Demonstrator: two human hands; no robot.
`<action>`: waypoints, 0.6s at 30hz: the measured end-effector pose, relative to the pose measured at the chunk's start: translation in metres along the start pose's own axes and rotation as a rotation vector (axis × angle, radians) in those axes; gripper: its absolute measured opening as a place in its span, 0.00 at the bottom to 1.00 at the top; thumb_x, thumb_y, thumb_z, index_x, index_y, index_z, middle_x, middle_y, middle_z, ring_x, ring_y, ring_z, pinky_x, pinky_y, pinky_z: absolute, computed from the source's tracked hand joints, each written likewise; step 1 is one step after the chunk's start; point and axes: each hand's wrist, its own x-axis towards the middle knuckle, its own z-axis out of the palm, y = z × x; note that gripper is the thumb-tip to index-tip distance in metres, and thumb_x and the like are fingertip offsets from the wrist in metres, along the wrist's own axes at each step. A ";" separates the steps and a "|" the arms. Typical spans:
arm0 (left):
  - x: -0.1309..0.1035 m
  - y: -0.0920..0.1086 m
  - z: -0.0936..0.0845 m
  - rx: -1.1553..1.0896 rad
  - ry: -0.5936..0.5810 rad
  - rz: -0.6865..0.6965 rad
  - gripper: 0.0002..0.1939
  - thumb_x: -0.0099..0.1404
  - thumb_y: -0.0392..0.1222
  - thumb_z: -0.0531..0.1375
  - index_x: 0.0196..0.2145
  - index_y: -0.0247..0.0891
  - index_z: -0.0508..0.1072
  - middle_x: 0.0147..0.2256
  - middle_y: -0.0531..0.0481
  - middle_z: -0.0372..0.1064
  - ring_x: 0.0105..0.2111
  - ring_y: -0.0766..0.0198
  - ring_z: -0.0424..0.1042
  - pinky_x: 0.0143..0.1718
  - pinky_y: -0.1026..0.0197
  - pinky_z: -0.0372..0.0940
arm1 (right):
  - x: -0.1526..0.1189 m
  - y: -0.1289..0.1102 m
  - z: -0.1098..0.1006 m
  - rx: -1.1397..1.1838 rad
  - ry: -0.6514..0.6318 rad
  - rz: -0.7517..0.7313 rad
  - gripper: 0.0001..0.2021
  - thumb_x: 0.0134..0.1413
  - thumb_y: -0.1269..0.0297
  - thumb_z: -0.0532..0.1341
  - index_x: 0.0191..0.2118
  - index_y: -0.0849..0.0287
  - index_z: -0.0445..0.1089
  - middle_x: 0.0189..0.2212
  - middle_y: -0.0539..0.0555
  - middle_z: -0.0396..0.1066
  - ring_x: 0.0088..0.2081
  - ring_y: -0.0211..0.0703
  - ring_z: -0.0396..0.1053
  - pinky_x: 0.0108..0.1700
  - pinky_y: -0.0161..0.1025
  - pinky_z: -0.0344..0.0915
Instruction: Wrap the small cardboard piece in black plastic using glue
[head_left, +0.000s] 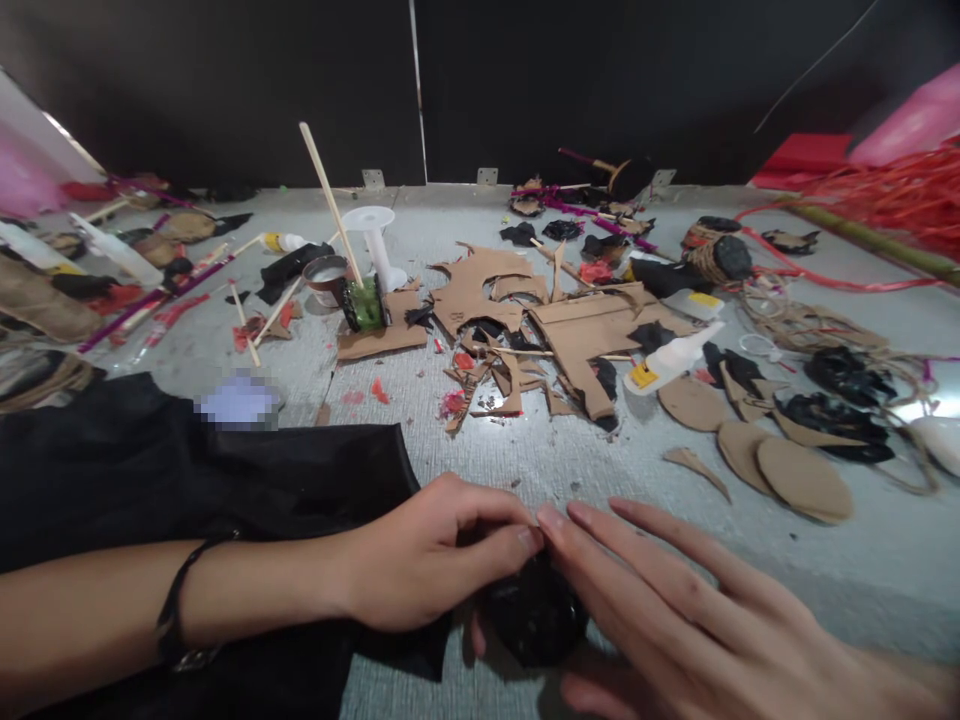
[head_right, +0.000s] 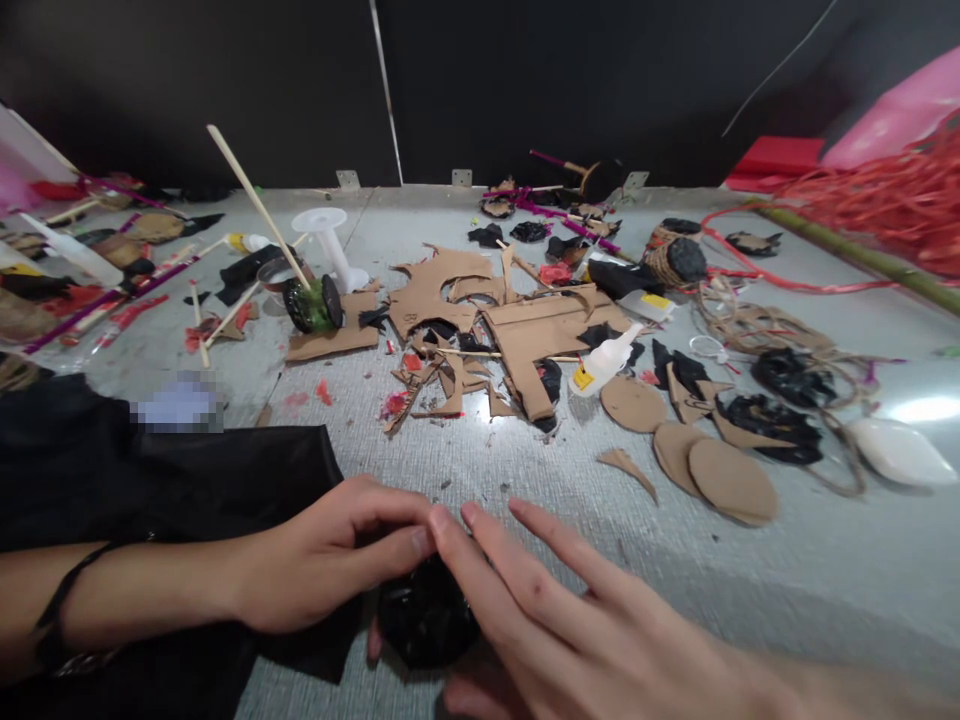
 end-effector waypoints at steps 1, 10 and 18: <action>0.000 0.000 0.000 -0.003 -0.002 0.003 0.31 0.74 0.73 0.62 0.43 0.37 0.74 0.30 0.56 0.69 0.19 0.73 0.69 0.18 0.72 0.66 | 0.000 0.000 0.000 -0.004 -0.005 -0.005 0.23 0.82 0.61 0.58 0.66 0.79 0.73 0.66 0.65 0.77 0.62 0.54 0.77 0.79 0.53 0.57; 0.000 -0.002 0.001 -0.053 -0.003 -0.013 0.25 0.75 0.65 0.66 0.45 0.36 0.76 0.29 0.56 0.69 0.20 0.72 0.67 0.20 0.70 0.67 | 0.003 -0.002 0.001 0.007 -0.006 0.021 0.22 0.83 0.62 0.57 0.64 0.78 0.75 0.63 0.63 0.80 0.61 0.52 0.77 0.80 0.52 0.55; -0.002 0.006 0.001 0.168 0.047 0.145 0.09 0.69 0.43 0.69 0.42 0.36 0.78 0.32 0.53 0.74 0.33 0.67 0.72 0.34 0.68 0.70 | 0.000 -0.001 0.000 0.008 -0.002 0.000 0.21 0.82 0.62 0.59 0.64 0.78 0.75 0.64 0.64 0.80 0.61 0.54 0.78 0.74 0.52 0.65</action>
